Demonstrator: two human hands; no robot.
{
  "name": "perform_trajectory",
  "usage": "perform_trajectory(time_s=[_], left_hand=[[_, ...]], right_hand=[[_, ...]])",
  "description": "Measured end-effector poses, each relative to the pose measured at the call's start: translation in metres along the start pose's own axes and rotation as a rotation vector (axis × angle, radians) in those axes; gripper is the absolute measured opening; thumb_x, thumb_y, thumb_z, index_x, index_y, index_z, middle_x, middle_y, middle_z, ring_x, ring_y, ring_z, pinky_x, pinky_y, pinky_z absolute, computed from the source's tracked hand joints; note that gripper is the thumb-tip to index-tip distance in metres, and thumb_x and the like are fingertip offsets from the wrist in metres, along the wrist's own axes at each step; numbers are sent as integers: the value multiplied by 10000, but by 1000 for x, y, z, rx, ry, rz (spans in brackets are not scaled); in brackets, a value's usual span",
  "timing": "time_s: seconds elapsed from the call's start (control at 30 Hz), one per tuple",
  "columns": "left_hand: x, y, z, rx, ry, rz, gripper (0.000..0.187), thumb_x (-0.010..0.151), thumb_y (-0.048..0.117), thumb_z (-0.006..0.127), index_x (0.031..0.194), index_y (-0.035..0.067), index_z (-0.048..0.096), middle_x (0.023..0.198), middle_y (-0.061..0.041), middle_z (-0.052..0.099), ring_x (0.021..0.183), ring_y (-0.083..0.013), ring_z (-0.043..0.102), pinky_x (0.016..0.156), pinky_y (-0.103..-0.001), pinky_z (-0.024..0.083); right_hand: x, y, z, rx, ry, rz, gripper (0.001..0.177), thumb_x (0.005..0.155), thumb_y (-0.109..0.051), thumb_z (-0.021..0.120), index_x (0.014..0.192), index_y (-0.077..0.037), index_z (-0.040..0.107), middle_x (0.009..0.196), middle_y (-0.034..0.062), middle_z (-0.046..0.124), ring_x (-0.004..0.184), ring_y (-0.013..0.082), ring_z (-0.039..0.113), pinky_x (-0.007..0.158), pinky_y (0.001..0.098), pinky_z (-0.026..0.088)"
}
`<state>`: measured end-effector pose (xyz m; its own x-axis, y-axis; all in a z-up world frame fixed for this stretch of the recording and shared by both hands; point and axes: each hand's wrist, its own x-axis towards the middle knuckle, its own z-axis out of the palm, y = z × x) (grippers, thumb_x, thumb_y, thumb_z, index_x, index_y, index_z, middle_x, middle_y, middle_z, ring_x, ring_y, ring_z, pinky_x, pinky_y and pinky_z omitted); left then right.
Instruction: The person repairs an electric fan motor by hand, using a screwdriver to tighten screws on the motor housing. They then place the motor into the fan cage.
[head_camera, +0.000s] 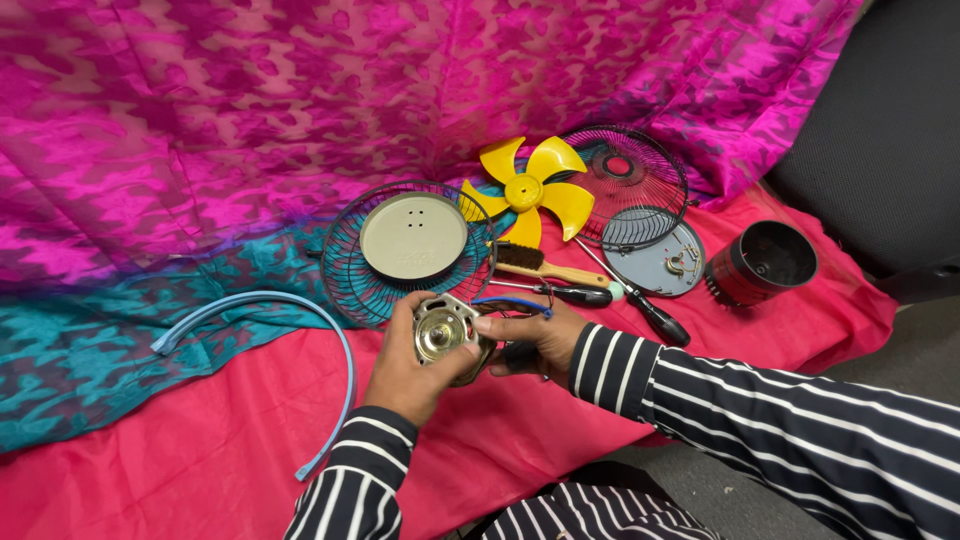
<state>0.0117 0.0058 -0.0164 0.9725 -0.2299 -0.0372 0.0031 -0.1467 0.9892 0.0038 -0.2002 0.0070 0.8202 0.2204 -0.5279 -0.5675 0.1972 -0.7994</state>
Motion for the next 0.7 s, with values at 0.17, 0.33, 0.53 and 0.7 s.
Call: perform_trajectory(time_s=[0.17, 0.33, 0.53, 0.7], left_hand=[[10, -5, -6, -204, -52, 11, 479, 859, 161, 755, 1290, 94, 558, 1121, -76, 714, 1027, -161, 695, 868, -301, 587], [1, -5, 2, -30, 108, 11, 423, 854, 170, 770, 1245, 94, 630, 1101, -61, 748, 1004, -148, 725, 873, -288, 581], [-4, -16, 0, -39, 111, -28, 474, 844, 163, 772, 1285, 83, 617, 1151, -72, 742, 1061, -187, 728, 897, -310, 580], [11, -18, -28, -540, -68, -343, 603, 843, 229, 712, 1417, 152, 545, 1273, -103, 683, 1125, -208, 653, 929, -378, 517]], right_hand=[[6, -1, -8, 38, 0, -32, 318, 852, -227, 747, 1152, -123, 723, 957, 8, 755, 847, 129, 728, 717, 323, 631], [9, 2, -10, 104, -89, 20, 507, 860, -329, 746, 1287, -78, 637, 1055, 33, 741, 932, 150, 731, 758, 358, 617], [20, 13, 3, -87, 27, 16, 591, 794, -184, 809, 1325, -76, 572, 1114, 129, 721, 960, 230, 725, 784, 398, 601], [20, 16, 8, 100, 10, -28, 553, 771, -122, 795, 1275, -64, 575, 1117, 107, 706, 959, 239, 734, 846, 432, 625]])
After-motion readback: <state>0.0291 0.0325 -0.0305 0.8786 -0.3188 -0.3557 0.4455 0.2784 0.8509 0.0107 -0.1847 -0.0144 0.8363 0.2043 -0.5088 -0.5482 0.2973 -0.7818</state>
